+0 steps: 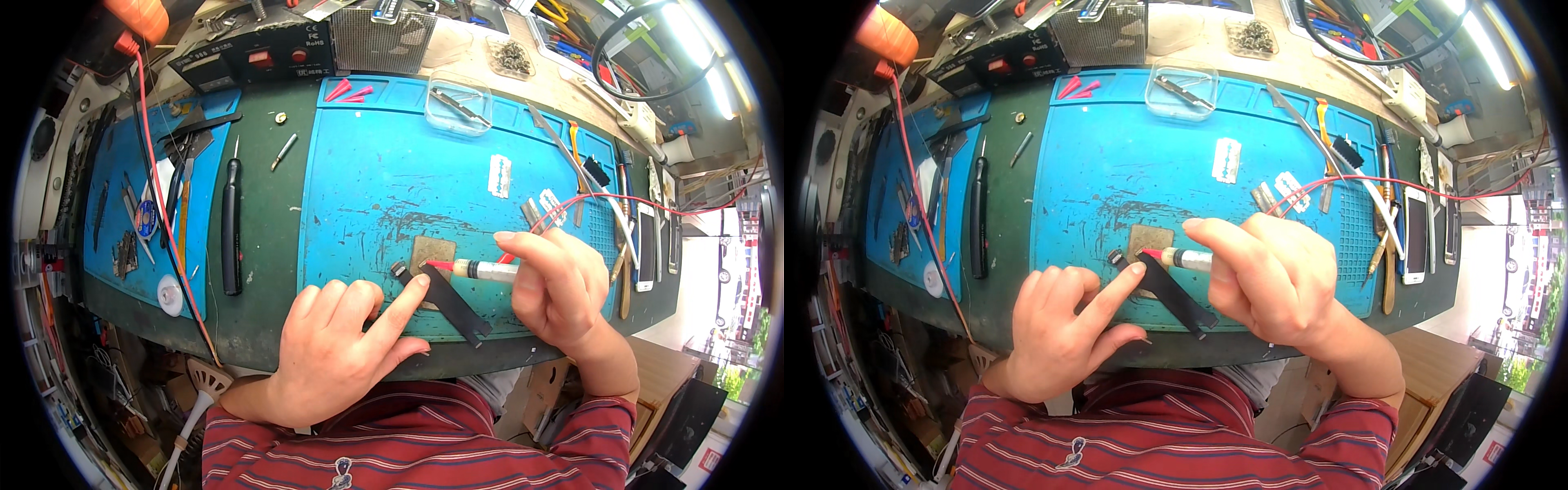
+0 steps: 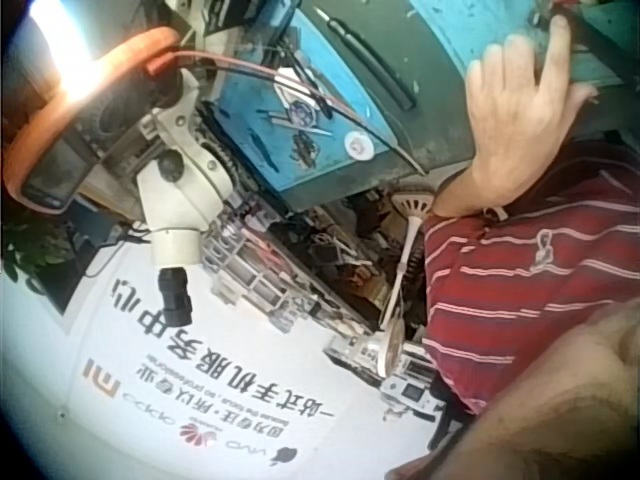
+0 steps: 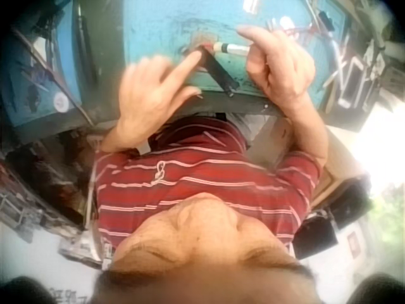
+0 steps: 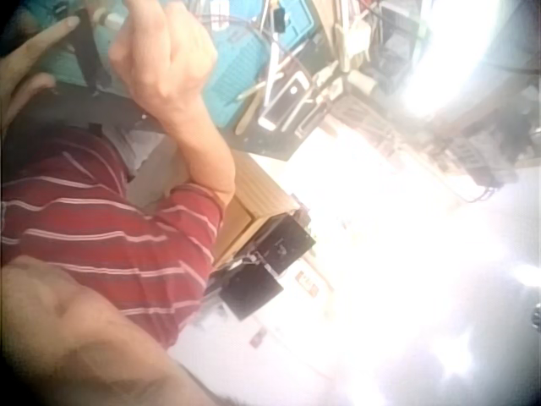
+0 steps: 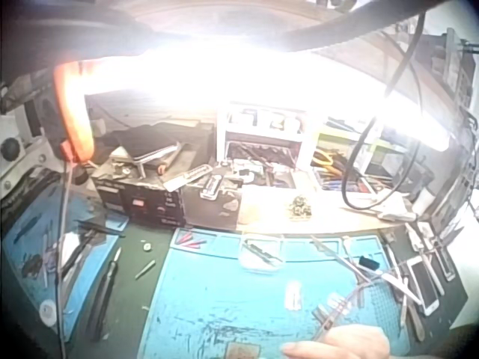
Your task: The person works on a small black electronic component on a blue workbench mat. They use a hot air gun to heat the component, apply flux with a syringe, and use tweezers to adjust parts. They also use a red marker to label the component and retrieve tools from a drawer.
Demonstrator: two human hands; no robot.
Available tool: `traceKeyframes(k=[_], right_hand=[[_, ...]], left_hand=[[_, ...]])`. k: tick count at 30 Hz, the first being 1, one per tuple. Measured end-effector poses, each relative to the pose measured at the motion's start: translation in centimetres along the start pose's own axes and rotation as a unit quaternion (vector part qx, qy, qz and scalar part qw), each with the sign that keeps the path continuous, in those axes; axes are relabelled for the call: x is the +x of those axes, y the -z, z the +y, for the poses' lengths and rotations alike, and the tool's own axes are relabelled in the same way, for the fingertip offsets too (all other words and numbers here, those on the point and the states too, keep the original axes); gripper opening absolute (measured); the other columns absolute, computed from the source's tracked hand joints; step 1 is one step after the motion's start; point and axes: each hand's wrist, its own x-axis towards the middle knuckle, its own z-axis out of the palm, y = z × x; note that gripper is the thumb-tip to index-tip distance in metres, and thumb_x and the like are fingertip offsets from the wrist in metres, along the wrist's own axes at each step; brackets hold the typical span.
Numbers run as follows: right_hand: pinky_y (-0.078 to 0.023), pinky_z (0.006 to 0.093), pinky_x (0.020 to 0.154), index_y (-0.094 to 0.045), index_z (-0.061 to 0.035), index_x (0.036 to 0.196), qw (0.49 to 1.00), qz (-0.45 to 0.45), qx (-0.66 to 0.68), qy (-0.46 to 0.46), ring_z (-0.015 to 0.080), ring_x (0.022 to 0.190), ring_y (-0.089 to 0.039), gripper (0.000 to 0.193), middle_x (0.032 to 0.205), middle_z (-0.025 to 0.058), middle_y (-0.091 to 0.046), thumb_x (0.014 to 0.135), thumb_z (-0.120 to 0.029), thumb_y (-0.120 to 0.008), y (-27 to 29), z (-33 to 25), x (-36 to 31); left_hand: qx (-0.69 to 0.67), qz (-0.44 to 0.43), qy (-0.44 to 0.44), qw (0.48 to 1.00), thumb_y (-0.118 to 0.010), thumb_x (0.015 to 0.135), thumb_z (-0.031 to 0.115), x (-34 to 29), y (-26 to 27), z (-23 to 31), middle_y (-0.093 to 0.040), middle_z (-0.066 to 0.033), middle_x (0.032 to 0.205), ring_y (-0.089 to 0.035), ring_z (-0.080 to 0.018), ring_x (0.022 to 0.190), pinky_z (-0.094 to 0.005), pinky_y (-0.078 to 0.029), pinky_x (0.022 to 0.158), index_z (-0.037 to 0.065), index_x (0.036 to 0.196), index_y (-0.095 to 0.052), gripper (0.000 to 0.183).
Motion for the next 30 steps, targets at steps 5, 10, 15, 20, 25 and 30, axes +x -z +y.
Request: traceKeyframes(k=[5,10,15,20,25,30], right_hand=[[-0.041,0.0297,0.044,-0.072,-0.0008,0.108,1.0,0.008,0.017,0.0,0.0156,0.049,-0.047,0.039,0.066,0.0021,-0.051,0.073,0.012,-0.064,-0.08,0.06,0.05],[-0.039,0.0301,0.043,-0.071,-0.0005,0.109,1.0,0.014,0.025,0.0,0.0155,0.047,-0.045,0.039,0.063,0.0015,-0.049,0.074,0.013,-0.063,-0.23,0.18,0.21],[-0.039,0.0302,0.043,-0.071,-0.0006,0.109,1.0,0.008,0.017,0.002,0.0155,0.047,-0.045,0.039,0.063,0.0012,-0.049,0.074,0.013,-0.063,-0.28,0.08,0.2],[-0.04,0.0299,0.044,-0.072,-0.0007,0.109,1.0,0.017,0.021,0.006,0.0154,0.047,-0.046,0.039,0.063,0.0011,-0.049,0.073,0.012,-0.064,-0.52,0.16,0.0],[-0.041,0.0299,0.044,-0.072,-0.0007,0.11,1.0,0.014,0.019,0.003,0.0153,0.048,-0.047,0.039,0.065,0.0014,-0.05,0.073,0.012,-0.065,-0.46,0.03,0.06],[-0.042,0.0301,0.045,-0.072,-0.0007,0.11,1.0,0.014,0.014,0.005,0.0155,0.05,-0.048,0.039,0.066,0.002,-0.051,0.074,0.012,-0.064,-0.48,0.05,-0.01]], left_hand=[[0.002,-0.002,0.0,1.0,-0.075,0.082,0.045,-0.01,0.01,0.0,-0.043,0.0001,0.086,-0.044,-0.0178,0.076,-0.0347,-0.035,0.066,0.017,0.137,-0.066,0.063],[-0.002,-0.002,0.003,1.0,-0.075,0.082,0.044,0.01,0.09,0.01,-0.044,0.0002,0.086,-0.045,-0.018,0.077,-0.0348,-0.035,0.067,0.017,0.137,-0.067,0.063],[-0.006,0.002,0.002,1.0,-0.076,0.081,0.043,0.04,0.06,0.01,-0.044,0.0001,0.086,-0.045,-0.018,0.077,-0.0346,-0.035,0.067,0.016,0.137,-0.067,0.063],[-0.004,0.004,0.001,1.0,-0.076,0.08,0.043,0.04,0.02,0.01,-0.043,0.0,0.086,-0.045,-0.0179,0.077,-0.0346,-0.035,0.066,0.016,0.136,-0.068,0.063],[-0.002,0.004,0.002,1.0,-0.077,0.08,0.044,0.02,-0.01,0.0,-0.043,0.0001,0.086,-0.045,-0.0178,0.076,-0.0346,-0.035,0.066,0.017,0.136,-0.068,0.063],[0.0,-0.002,0.001,1.0,-0.077,0.08,0.044,0.04,0.07,-0.02,-0.043,0.0003,0.086,-0.045,-0.0178,0.076,-0.0346,-0.035,0.066,0.017,0.136,-0.067,0.063]])
